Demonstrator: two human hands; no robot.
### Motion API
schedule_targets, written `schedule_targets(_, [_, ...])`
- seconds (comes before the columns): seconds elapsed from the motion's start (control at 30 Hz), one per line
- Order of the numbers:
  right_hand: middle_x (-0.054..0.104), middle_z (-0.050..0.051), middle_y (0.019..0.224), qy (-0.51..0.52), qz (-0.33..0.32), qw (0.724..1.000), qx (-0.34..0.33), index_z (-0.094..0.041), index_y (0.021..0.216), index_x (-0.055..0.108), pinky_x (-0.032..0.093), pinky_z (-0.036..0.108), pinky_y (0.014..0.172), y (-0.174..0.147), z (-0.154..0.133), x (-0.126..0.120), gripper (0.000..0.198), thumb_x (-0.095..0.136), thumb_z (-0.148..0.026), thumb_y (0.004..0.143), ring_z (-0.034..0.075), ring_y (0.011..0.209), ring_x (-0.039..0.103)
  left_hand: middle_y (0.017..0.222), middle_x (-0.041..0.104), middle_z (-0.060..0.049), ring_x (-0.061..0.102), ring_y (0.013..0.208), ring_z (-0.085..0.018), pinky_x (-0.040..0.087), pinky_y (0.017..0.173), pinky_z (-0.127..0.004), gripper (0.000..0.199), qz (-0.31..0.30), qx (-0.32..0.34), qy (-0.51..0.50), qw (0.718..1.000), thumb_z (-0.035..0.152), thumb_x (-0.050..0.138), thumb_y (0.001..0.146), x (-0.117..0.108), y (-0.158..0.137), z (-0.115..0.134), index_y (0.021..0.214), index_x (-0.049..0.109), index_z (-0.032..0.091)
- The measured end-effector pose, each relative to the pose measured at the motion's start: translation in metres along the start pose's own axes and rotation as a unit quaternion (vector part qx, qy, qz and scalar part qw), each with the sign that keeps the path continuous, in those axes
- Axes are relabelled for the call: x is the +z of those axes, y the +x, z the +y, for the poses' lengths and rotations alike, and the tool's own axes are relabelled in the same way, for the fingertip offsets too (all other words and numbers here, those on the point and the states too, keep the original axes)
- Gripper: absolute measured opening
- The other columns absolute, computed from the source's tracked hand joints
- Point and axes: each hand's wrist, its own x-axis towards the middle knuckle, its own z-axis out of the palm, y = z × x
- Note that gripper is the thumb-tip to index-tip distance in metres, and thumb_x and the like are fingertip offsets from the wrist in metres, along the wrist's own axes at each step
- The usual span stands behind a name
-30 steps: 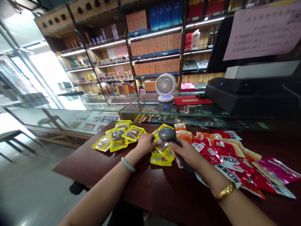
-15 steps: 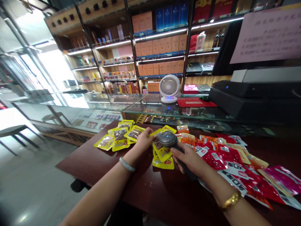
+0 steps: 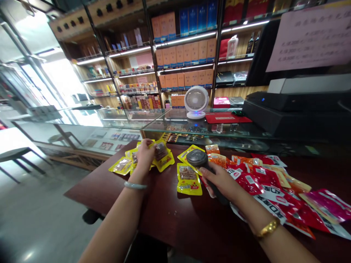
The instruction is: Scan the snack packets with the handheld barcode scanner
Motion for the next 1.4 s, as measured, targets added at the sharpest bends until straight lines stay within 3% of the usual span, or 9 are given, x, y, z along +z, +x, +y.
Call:
schedule_targets(0.07, [0.054, -0.008, 0.052, 0.003, 0.009, 1.000, 0.005, -0.021, 0.081, 0.048, 0.038, 0.018, 0.033, 0.001, -0.002, 0.000, 0.038, 0.062, -0.056, 0.085, 0.006, 0.032, 0.045, 0.118, 0.064, -0.007, 0.053, 0.116, -0.028, 0.037, 0.098, -0.041, 0.030, 0.080, 0.023, 0.041, 0.996, 0.031, 0.062, 0.082, -0.005, 0.003, -0.002, 0.111, 0.058, 0.024])
schedule_targets(0.13, [0.053, -0.008, 0.051, 0.000, 0.014, 1.000, 0.008, -0.021, 0.081, 0.048, 0.039, 0.018, 0.034, 0.001, -0.002, 0.000, 0.038, 0.062, -0.056, 0.084, 0.006, 0.033, 0.045, 0.122, 0.062, -0.008, 0.049, 0.119, -0.027, 0.034, 0.101, -0.040, 0.033, 0.088, 0.073, 0.058, 0.992, 0.031, 0.061, 0.083, -0.003, -0.004, 0.002, 0.115, 0.058, 0.024])
schedule_targets(0.2, [0.053, -0.009, 0.051, -0.006, 0.015, 1.000, 0.005, -0.021, 0.082, 0.049, 0.039, 0.018, 0.034, 0.001, -0.002, 0.000, 0.038, 0.062, -0.056, 0.084, 0.006, 0.033, 0.044, 0.115, 0.065, -0.006, 0.052, 0.114, -0.025, 0.035, 0.099, -0.037, 0.025, -0.001, 0.146, 0.060, 0.987, 0.035, 0.058, 0.086, 0.006, -0.020, 0.011, 0.109, 0.063, 0.025])
schedule_targets(0.3, [0.053, -0.008, 0.053, -0.008, 0.012, 1.000, 0.001, -0.021, 0.081, 0.048, 0.038, 0.018, 0.034, 0.002, -0.001, 0.000, 0.038, 0.062, -0.056, 0.084, 0.006, 0.033, 0.044, 0.102, 0.066, -0.008, 0.053, 0.107, -0.026, 0.035, 0.097, -0.040, 0.029, -0.164, 0.258, 0.088, 0.948, 0.048, 0.054, 0.088, 0.023, -0.048, 0.023, 0.092, 0.070, 0.025])
schedule_targets(0.4, [0.053, -0.008, 0.053, -0.008, 0.011, 1.000, 0.002, -0.021, 0.080, 0.047, 0.039, 0.019, 0.034, 0.003, 0.000, -0.001, 0.038, 0.061, -0.056, 0.085, 0.006, 0.032, 0.045, 0.101, 0.064, -0.014, 0.051, 0.109, -0.031, 0.035, 0.095, -0.044, 0.043, -0.225, 0.296, 0.149, 0.916, 0.058, 0.053, 0.085, 0.034, -0.068, 0.026, 0.088, 0.070, 0.019])
schedule_targets(0.6, [0.055, -0.008, 0.057, -0.008, -0.005, 1.000, -0.004, -0.021, 0.081, 0.048, 0.039, 0.018, 0.034, 0.004, 0.005, -0.002, 0.038, 0.060, -0.056, 0.086, 0.006, 0.033, 0.047, 0.102, 0.067, -0.011, 0.055, 0.106, -0.030, 0.037, 0.090, -0.040, 0.028, -0.265, 0.285, 0.167, 0.906, 0.046, 0.062, 0.083, 0.037, -0.064, 0.025, 0.093, 0.065, 0.020])
schedule_targets(0.83, [0.056, -0.007, 0.059, -0.001, -0.046, 0.999, 0.025, -0.020, 0.084, 0.048, 0.038, 0.018, 0.035, -0.001, 0.006, 0.002, 0.037, 0.060, -0.055, 0.088, 0.006, 0.035, 0.049, 0.088, 0.072, -0.003, 0.065, 0.089, -0.021, 0.040, 0.081, -0.031, 0.017, -0.207, 0.139, 0.076, 0.965, 0.039, 0.052, 0.091, 0.019, -0.032, 0.022, 0.094, 0.061, 0.025])
schedule_targets(1.2, [0.053, -0.007, 0.061, -0.026, -0.075, 0.997, 0.006, -0.019, 0.087, 0.049, 0.035, 0.018, 0.035, -0.004, 0.004, 0.008, 0.039, 0.060, -0.057, 0.086, 0.005, 0.035, 0.047, 0.092, 0.074, -0.003, 0.066, 0.092, -0.021, 0.039, 0.084, -0.031, 0.015, -0.192, 0.171, 0.091, 0.962, 0.033, 0.053, 0.091, 0.024, -0.036, 0.024, 0.096, 0.064, 0.025])
schedule_targets(1.4, [0.054, -0.007, 0.058, -0.027, -0.059, 0.998, 0.011, -0.020, 0.083, 0.050, 0.035, 0.019, 0.034, -0.002, 0.006, 0.006, 0.040, 0.061, -0.058, 0.085, 0.006, 0.034, 0.047, 0.091, 0.073, -0.004, 0.065, 0.091, -0.024, 0.038, 0.085, -0.036, 0.023, -0.168, 0.114, 0.124, 0.971, 0.041, 0.047, 0.093, 0.006, -0.018, 0.014, 0.098, 0.064, 0.027])
